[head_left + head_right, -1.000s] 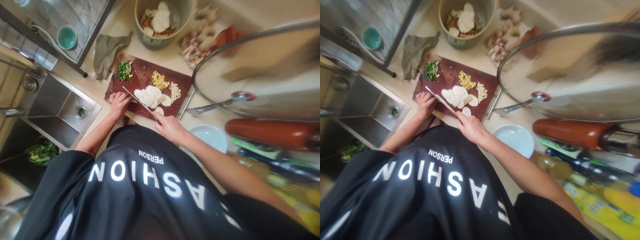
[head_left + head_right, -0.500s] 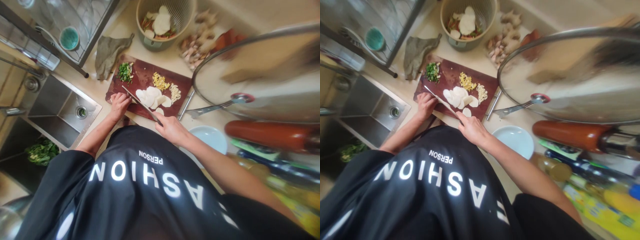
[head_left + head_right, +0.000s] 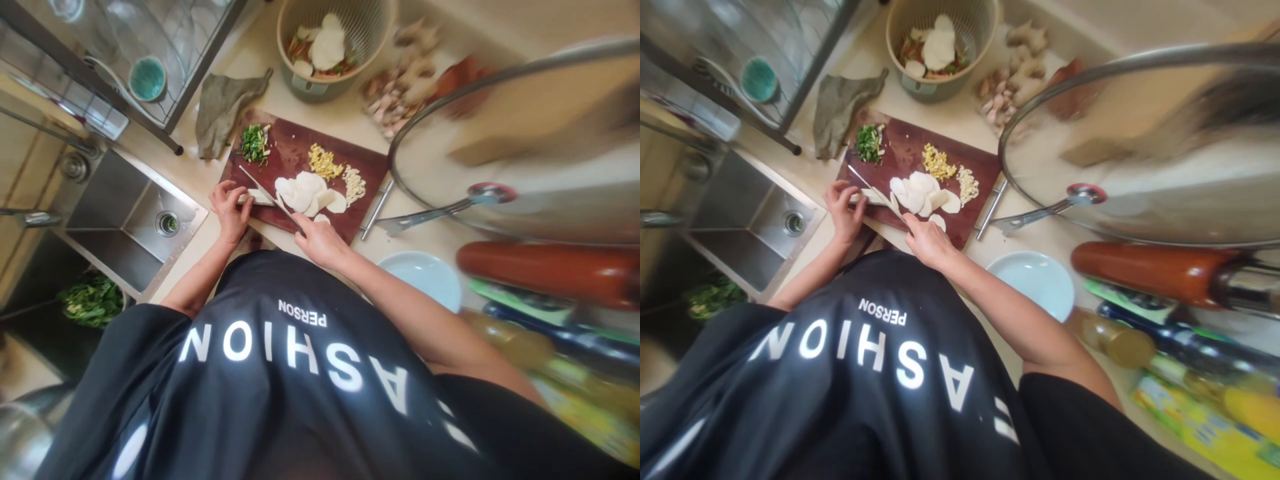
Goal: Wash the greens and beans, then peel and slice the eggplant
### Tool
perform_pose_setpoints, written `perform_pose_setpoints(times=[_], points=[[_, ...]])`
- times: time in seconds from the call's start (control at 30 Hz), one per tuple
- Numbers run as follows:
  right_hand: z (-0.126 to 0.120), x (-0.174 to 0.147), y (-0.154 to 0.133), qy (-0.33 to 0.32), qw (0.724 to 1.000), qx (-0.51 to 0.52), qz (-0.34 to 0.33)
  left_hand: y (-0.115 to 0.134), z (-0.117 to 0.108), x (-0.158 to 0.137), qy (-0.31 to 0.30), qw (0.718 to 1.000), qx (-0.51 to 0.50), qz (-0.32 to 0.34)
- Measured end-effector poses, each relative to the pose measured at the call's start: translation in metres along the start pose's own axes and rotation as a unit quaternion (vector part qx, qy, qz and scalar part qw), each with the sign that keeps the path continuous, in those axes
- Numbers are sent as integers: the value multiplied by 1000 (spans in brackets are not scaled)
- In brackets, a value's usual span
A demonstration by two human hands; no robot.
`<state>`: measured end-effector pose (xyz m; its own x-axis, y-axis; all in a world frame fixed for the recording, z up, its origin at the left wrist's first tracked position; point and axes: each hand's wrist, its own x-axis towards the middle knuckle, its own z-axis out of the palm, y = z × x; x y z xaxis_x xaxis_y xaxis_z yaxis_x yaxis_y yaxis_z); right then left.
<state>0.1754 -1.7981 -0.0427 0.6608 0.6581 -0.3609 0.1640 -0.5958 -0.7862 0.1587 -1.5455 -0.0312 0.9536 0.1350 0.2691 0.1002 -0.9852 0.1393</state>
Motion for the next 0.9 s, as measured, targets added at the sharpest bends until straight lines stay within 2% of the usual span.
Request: perform_pose_setpoints(times=[0.2, 0.33, 0.47, 0.63, 0.77, 0.9], points=[[-10, -9, 3, 25, 1000, -13, 8, 16, 13, -3, 23, 996, -26, -85], [-15, -30, -1, 42, 998, -47, 1, 14, 27, -5, 67, 994, 14, -82], [-16, -45, -3, 19, 997, -75, -5, 10, 38, -4, 105, 990, 45, -86], [-17, -55, 1, 5, 996, -89, -20, 13, 40, -3, 69, 988, 18, -138], [-19, -50, 1, -16, 996, -85, -12, 14, 41, -2, 84, 986, 11, -146], [-9, -22, -3, -21, 997, -70, 7, 13, 42, -2, 107, 987, 35, -112]])
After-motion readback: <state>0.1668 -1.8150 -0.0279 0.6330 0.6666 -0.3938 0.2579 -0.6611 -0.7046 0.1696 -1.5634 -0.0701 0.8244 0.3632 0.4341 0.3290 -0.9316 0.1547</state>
